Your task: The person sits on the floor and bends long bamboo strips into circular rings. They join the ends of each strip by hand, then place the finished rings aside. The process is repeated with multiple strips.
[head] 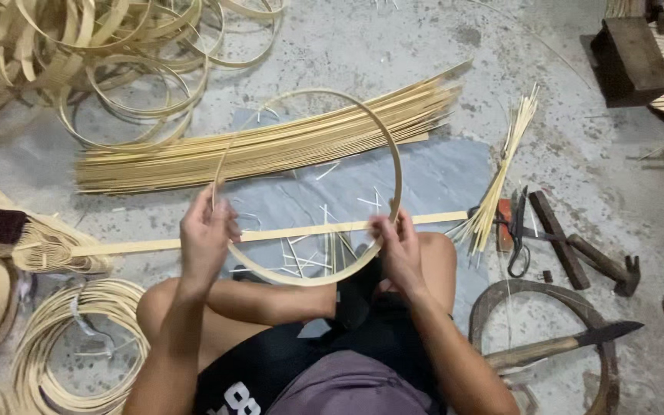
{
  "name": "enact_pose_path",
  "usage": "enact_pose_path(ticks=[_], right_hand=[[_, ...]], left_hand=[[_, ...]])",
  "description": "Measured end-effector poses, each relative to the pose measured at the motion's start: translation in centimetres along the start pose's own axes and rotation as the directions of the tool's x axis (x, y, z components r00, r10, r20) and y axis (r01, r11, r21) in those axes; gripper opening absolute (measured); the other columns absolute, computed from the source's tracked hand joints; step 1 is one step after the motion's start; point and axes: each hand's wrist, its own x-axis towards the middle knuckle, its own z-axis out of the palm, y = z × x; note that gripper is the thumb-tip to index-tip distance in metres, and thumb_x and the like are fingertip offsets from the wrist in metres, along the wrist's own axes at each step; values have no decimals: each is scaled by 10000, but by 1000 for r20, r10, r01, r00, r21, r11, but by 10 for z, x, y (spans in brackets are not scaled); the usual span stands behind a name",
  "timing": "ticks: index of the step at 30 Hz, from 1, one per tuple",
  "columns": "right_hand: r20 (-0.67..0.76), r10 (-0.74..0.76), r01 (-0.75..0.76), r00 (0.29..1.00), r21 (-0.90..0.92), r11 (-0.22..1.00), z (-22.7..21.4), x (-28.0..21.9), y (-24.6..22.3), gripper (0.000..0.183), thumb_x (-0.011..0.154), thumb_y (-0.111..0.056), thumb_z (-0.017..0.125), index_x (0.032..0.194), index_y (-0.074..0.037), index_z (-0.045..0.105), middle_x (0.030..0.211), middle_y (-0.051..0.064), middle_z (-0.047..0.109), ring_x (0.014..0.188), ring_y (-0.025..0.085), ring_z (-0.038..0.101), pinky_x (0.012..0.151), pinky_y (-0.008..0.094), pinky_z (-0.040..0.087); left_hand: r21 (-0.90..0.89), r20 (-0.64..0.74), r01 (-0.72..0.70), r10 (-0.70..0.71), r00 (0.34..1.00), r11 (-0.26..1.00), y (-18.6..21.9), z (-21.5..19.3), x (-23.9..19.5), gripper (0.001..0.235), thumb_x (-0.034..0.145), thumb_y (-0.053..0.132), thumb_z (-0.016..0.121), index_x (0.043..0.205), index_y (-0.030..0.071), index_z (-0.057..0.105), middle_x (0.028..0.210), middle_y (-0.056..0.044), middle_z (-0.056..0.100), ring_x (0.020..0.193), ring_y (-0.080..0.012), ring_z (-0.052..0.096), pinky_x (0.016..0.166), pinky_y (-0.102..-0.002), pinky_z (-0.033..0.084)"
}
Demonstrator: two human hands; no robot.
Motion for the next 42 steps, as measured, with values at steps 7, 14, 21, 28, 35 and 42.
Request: enact_pose_path(ticks=[7,14,21,28,35,42], right_hand=[[623,-624,844,473,-522,118,21,81,-103,564,965,-389,693,1395,-45,572,1360,218,606,1268,387,604,1046,483,519],[598,-434,711,674,-684,162,59,127,-123,371,1025,-379,731,849,-79,604,727,77,656,630,258,655,551,400,503],[644,-289,606,708,-343,718,29,120,-127,471,1001,-338,680,1416,-141,576,1037,30,706,798,120,699,663,289,589],[610,349,187,711,-643,743,-19,110,-90,444,1070,-297,659,1512,-265,638,845,67,644,662,155,513,601,292,473],[636,-12,-1,771,19,1000,-22,101,-85,767,1045,-154,598,1654,-202,134,1228,87,637,901,158,700,739,304,592],[431,134,-223,892,164,961,-53,83,0,668,1120,-95,538,1710,-166,234,1125,110,620,858,175,661,748,312,555]], left_hand=[[457,244,-458,387,889,763,-6,8,-17,404,1094,133,568,1488,48,586,860,-107,705,686,-125,634,647,-285,509],[141,118,-152,136,984,978,8,32,-46,477,1060,229,524,1497,39,548,795,-32,665,552,-63,548,460,-208,449],[65,16,-92,92,996,994,-12,9,-31,410,1086,183,523,1458,25,591,807,3,597,583,-58,496,502,-221,404],[380,29,-282,293,956,881,-34,-11,-3,319,1157,170,576,1439,55,671,789,-30,585,685,-96,512,603,-287,419],[-170,-71,-65,54,996,983,-40,-8,8,455,1158,237,508,1551,8,524,1001,-60,601,798,-141,574,693,-291,499],[-167,363,198,-127,923,966,-60,-31,10,690,1035,224,577,1633,62,271,1226,-144,677,1052,-243,705,872,-370,615]])
